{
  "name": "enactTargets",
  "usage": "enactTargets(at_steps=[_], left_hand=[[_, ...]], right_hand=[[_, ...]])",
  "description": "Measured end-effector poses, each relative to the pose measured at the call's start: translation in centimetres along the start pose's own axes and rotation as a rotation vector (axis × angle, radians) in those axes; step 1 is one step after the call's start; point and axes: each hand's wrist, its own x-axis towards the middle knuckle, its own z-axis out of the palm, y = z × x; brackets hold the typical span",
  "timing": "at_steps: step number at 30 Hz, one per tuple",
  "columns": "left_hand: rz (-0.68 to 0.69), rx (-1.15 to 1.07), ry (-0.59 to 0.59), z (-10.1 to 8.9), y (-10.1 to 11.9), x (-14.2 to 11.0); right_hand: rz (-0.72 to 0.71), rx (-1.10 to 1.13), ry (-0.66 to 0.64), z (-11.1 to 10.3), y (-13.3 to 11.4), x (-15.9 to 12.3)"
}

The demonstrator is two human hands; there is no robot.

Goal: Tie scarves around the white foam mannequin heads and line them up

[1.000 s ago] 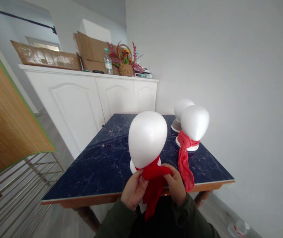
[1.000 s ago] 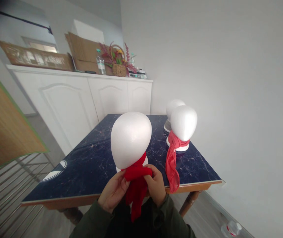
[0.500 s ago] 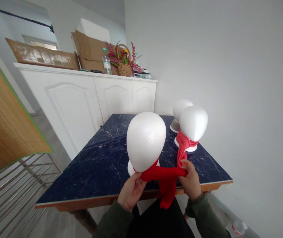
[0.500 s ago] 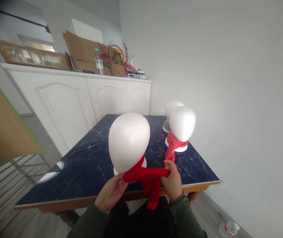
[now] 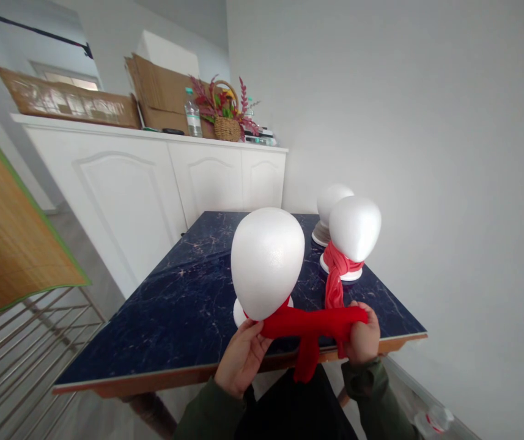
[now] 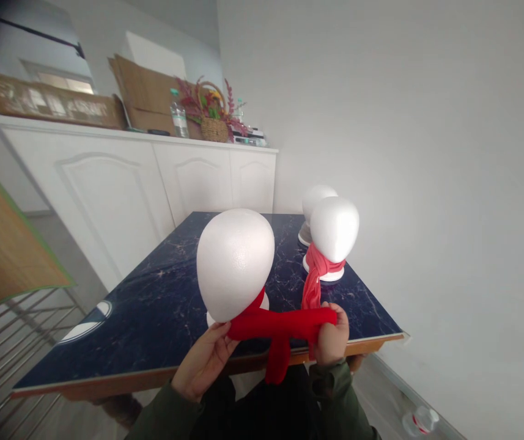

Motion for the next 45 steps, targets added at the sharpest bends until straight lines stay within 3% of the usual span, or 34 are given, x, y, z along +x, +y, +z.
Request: enactTargets(at_steps=[2, 4, 7, 9, 12, 14, 16, 18, 20, 25, 27, 29, 32, 35, 39, 41, 45], left_hand=[[0.018, 0.009, 0.002, -0.2, 0.0, -0.1], [0.033, 0.018, -0.005, -0.3, -0.1, -0.1], [0.043, 0.030, -0.042, -0.4, -0.4, -0.1], [0.061, 0.030, -0.051, -0.4, -0.5, -0.1], [0.104, 0.046, -0.019, -0.3, -0.3, -0.2], [0.100, 0.088, -0.018, -0.3, -0.1, -0.4], [0.057, 0.144, -0.039, -0.2, -0.1, -0.7], [0.024, 0.197, -0.043, -0.3, -0.5, -0.9], [0.050, 0.259, -0.031, -0.7, -1.1, -0.9], [0.295, 0.620, -0.026, -1.8, -2.1, -0.7], [0.417, 0.787, -0.015, -2.0, -2.0, -0.8], [0.501, 0.947, -0.009, -1.9, -1.8, -1.1], [0.547, 1.171, -0.062, -1.9, -1.7, -1.8], [0.485, 1.330, -0.201, -2.5, -2.3, -2.6], [0.345, 1.409, -0.327, -4.1, -1.9, -3.4], [0.356, 1.387, -0.247, -4.9, -0.3, -3.2], [0.561, 1.224, 0.133, -5.3, 4.3, -1.0]], right_hand=[[-0.216, -0.284, -0.002, -1.6, -1.1, 0.4], [-0.443, -0.598, -0.098, -3.5, -2.1, 0.9], [-0.611, -0.886, -0.164, -6.5, -3.0, 2.5], [-0.578, -0.938, -0.089, -8.6, -3.1, 3.9], [-0.309, -0.896, 0.014, -11.2, -3.6, 5.4], [-0.095, -0.814, -0.185, -12.3, -4.4, 5.3], [0.095, -0.697, -0.623, -12.6, -5.5, 4.2], [0.269, -0.553, -1.046, -11.8, -6.4, 2.2], [0.375, -0.385, -1.245, -9.9, -6.8, -0.1], [0.545, -0.040, -1.109, -1.4, -4.7, -5.1], [0.606, 0.024, -1.159, 2.3, -3.7, -6.4], [0.553, 0.004, -1.109, 5.3, -2.8, -7.0], [0.415, -0.110, -0.876, 8.2, -2.0, -6.9], [0.393, -0.154, -0.744, 9.1, -1.4, -6.2], [0.281, -0.250, -0.691, 8.0, -0.9, -5.4], [0.215, -0.303, -0.642, 7.0, -0.8, -4.9], [0.097, -0.335, -0.516, 6.3, -1.4, -4.1]])
